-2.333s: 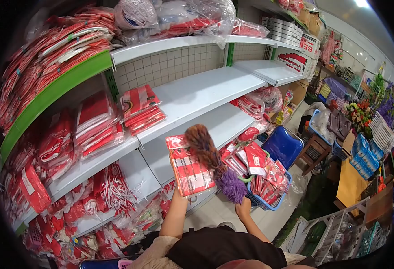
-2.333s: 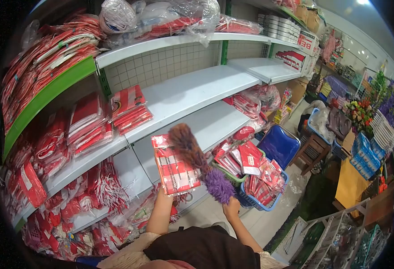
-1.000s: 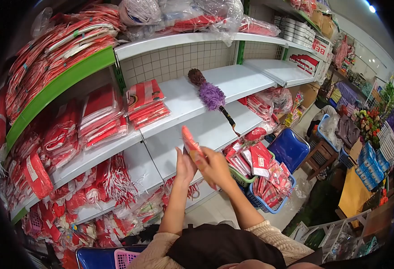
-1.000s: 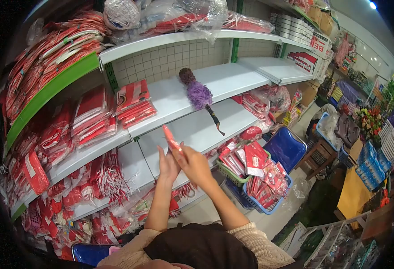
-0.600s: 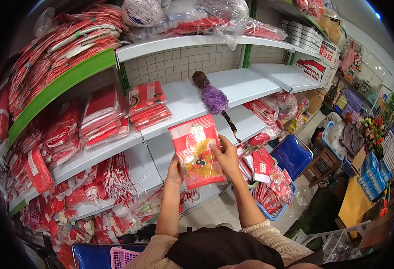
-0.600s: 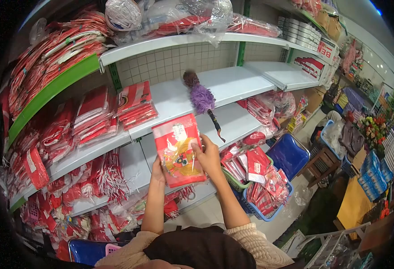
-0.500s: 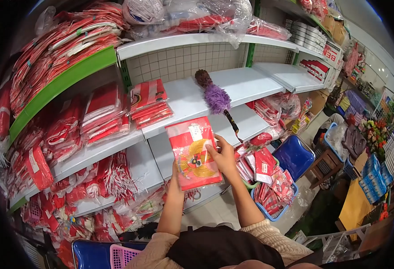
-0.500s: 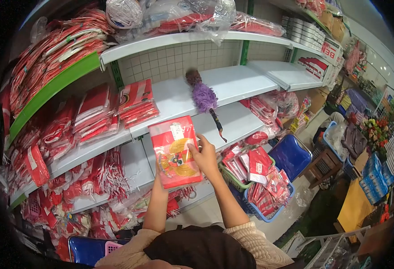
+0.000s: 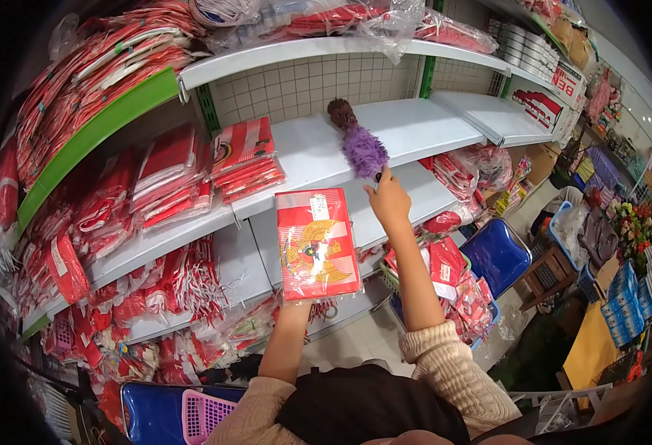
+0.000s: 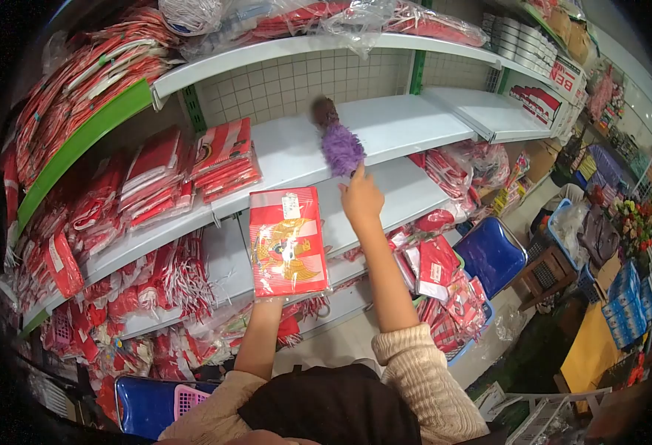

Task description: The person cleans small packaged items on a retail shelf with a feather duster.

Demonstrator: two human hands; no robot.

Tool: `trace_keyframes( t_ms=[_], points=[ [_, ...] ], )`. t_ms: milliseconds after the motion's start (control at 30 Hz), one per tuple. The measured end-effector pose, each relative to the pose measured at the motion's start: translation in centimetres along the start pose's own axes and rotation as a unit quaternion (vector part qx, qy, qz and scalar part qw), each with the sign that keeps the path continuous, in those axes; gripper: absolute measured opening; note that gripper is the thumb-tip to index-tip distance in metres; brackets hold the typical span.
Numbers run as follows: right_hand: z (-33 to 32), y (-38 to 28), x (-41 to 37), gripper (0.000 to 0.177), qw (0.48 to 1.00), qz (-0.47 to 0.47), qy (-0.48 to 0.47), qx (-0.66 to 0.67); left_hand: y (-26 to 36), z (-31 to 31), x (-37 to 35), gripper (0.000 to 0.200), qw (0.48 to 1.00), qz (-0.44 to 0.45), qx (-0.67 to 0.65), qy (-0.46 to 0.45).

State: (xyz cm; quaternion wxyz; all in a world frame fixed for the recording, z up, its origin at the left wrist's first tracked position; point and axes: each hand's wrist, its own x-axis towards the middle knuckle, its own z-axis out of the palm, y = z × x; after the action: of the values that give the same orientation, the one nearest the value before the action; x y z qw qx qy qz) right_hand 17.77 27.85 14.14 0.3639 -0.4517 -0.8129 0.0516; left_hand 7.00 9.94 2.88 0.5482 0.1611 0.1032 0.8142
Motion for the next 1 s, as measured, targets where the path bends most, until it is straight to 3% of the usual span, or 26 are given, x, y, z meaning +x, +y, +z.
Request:
trace_keyframes(
  t_ms=[233, 300, 367, 467, 567, 700, 800, 833, 967, 1000],
  points=[
    [2.7, 6.6, -6.6, 0.03, 0.987, 0.08, -0.099, 0.102, 0.5, 0.7, 1.4, 0.049, 1.0, -0.003, 0.012, -0.005],
    [5.1, 9.4, -9.9, 0.032, 0.978, 0.059, -0.056, 0.193, 0.7, 1.1, 1.8, 0.049, 1.0, -0.003, 0.015, -0.008],
    [6.6, 11.5, -13.4, 0.029, 0.936, 0.105, 0.015, 0.337, 0.9, 1.4, 2.2, 0.049, 1.0, -0.004, 0.017, -0.013],
    [3.2, 12.4, -16.8, 0.024, 0.966, 0.154, -0.025, 0.206, 1.2, 1.6, 2.6, 0.049, 1.0, -0.011, 0.022, -0.016],
    [1.9, 13.1, -19.7, 0.021, 0.964, 0.161, 0.006, 0.21, 1.4, 1.8, 2.8, 0.049, 0.999, -0.015, 0.024, -0.02],
    [-1.0, 13.7, -22.1, 0.027, 0.994, -0.063, -0.037, 0.084, 1.4, 2.1, 3.4, 0.049, 0.999, -0.026, 0.025, -0.026],
    [-0.2, 14.0, -22.9, 0.024, 0.998, -0.053, -0.008, 0.026, 1.3, 2.2, 3.2, 0.05, 0.999, -0.034, 0.022, -0.028],
    [-0.3, 13.4, -23.0, 0.024, 0.999, 0.007, -0.037, 0.0, 1.4, 2.2, 3.2, 0.05, 0.999, -0.035, 0.021, -0.028],
    [-0.5, 10.5, -23.1, 0.021, 0.978, 0.169, 0.001, 0.12, 1.1, 1.9, 2.7, 0.05, 0.998, -0.046, 0.02, -0.03],
    [-0.5, 10.4, -23.4, 0.021, 0.978, 0.142, 0.012, 0.149, 1.1, 1.8, 2.6, 0.05, 0.998, -0.049, 0.018, -0.031]
  ],
)
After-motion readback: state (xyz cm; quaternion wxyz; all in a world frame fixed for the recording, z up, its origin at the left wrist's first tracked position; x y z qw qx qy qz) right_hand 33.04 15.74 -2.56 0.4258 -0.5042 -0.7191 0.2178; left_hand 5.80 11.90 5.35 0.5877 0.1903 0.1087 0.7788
